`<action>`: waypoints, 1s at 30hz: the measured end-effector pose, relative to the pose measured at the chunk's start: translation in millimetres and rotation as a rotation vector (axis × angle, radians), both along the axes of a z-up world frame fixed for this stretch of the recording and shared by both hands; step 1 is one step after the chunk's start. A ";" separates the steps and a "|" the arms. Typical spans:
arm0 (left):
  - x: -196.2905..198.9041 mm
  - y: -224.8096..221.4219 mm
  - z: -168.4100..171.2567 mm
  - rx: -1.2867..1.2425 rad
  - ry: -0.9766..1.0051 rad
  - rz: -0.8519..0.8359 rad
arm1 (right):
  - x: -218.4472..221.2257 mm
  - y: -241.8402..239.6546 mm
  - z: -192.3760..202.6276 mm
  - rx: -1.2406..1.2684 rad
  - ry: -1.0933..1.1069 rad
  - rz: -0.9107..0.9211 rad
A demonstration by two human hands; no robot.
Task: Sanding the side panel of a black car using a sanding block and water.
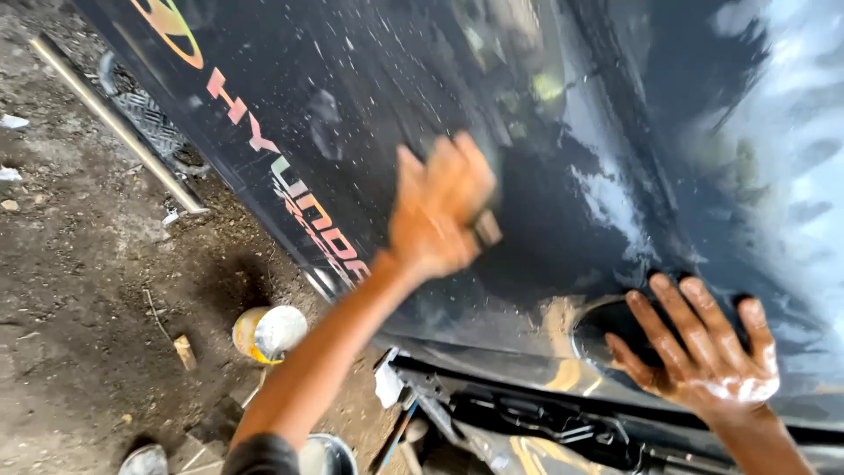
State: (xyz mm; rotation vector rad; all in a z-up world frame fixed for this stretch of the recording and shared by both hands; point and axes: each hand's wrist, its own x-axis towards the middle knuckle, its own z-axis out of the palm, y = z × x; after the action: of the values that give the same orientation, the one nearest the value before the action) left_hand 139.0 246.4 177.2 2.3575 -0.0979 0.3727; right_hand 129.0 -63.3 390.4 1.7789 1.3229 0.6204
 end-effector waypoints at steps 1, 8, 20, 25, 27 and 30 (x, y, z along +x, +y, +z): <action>18.9 0.8 -20.3 -0.001 0.012 -0.018 | -3.1 1.6 0.6 -0.001 0.012 -0.018; -6.7 -152.6 -70.2 -0.070 -0.201 0.305 | -11.5 16.5 4.5 -0.066 -0.081 -0.055; -2.9 -88.2 -44.2 -0.411 -0.198 0.580 | -1.5 -0.3 2.8 -0.136 -0.059 -0.079; -21.1 -138.7 -93.5 -0.253 -0.603 0.306 | -4.3 6.0 3.9 -0.079 -0.064 0.033; -11.0 -54.2 -82.1 -0.196 -0.075 0.197 | -2.0 -6.0 -1.1 -0.030 0.015 -0.118; 39.3 6.1 -109.9 -0.341 -0.320 0.547 | 15.1 -22.3 -10.8 -0.095 0.005 -0.197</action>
State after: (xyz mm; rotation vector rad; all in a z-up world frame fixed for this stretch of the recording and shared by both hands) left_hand 178.3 252.5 67.3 1.9396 0.4365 0.9486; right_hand 144.1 -85.6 379.6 1.8061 1.1438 0.4383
